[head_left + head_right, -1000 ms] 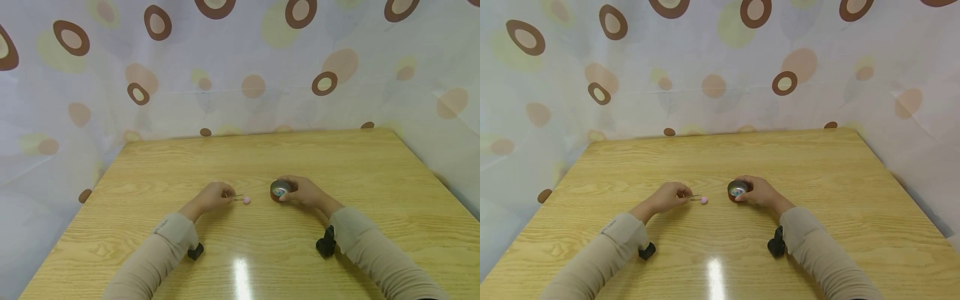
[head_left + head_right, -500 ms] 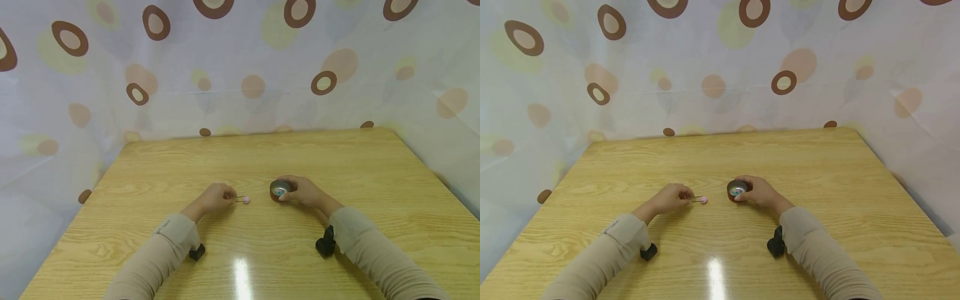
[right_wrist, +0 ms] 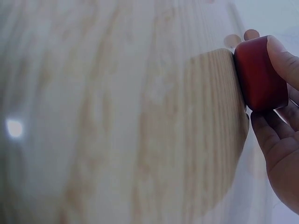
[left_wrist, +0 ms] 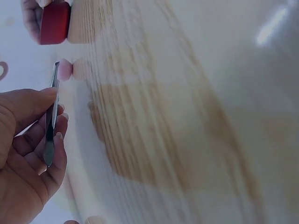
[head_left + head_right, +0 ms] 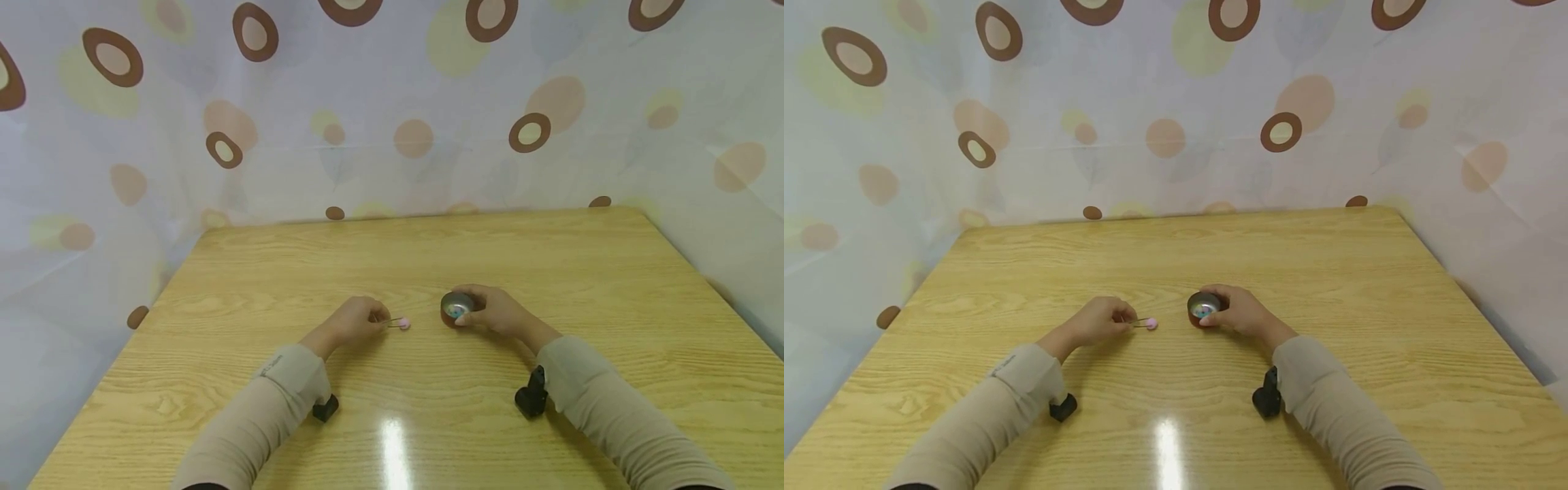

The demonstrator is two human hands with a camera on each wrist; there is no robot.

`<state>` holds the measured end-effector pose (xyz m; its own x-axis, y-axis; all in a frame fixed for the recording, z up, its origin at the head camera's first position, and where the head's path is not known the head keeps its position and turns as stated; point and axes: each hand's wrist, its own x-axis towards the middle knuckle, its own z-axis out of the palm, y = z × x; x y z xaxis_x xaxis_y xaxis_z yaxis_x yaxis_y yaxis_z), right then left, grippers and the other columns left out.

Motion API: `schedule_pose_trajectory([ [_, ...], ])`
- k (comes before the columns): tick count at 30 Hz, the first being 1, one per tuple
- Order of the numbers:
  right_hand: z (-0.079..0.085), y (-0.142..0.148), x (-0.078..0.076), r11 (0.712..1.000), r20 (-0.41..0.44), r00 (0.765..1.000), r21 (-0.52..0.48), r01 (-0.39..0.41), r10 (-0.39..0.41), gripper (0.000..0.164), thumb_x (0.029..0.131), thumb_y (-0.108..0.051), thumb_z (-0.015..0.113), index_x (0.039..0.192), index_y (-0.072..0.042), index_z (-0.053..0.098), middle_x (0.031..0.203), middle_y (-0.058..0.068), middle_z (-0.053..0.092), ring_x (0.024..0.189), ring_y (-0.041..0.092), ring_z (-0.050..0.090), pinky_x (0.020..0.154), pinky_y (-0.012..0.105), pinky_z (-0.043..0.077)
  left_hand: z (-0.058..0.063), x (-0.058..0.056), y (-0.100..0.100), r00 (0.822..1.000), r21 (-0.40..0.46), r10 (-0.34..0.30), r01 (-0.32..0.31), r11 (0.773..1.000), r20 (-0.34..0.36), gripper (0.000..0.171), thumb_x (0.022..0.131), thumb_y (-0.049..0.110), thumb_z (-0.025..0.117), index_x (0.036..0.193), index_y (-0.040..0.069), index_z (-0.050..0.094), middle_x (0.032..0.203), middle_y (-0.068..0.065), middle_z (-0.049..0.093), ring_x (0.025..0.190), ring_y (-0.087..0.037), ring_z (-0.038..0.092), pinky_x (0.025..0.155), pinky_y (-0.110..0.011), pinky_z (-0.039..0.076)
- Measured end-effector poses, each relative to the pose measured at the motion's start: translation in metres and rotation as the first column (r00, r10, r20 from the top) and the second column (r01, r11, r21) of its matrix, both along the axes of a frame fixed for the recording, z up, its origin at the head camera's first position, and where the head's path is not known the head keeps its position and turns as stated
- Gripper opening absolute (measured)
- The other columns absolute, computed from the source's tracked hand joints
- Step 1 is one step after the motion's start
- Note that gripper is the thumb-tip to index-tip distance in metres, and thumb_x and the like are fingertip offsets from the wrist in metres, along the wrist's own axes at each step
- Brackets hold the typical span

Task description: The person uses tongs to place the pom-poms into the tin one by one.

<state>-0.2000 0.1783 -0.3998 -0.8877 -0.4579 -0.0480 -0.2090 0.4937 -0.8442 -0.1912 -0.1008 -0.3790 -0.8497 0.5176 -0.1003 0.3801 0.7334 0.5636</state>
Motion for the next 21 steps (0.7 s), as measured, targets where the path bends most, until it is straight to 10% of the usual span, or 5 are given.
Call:
schedule_pose_trajectory([
  [21,0.0032,-0.0010,0.0018,0.999,0.047,0.999,-0.036,0.006,-0.004,0.063,0.073,-0.022,0.069,0.126,-0.001,0.041,0.119,0.017,0.047,0.106,0.031,0.045,0.088,0.043,0.035,0.0047,0.0023,0.0030,0.999,-0.019,-0.011,0.011,1.000,-0.042,0.012,0.080,0.007,0.059,0.091,0.006,0.063,0.081,0.000,0.058,0.075,-0.012,0.052,0.066,-0.025,0.043],
])
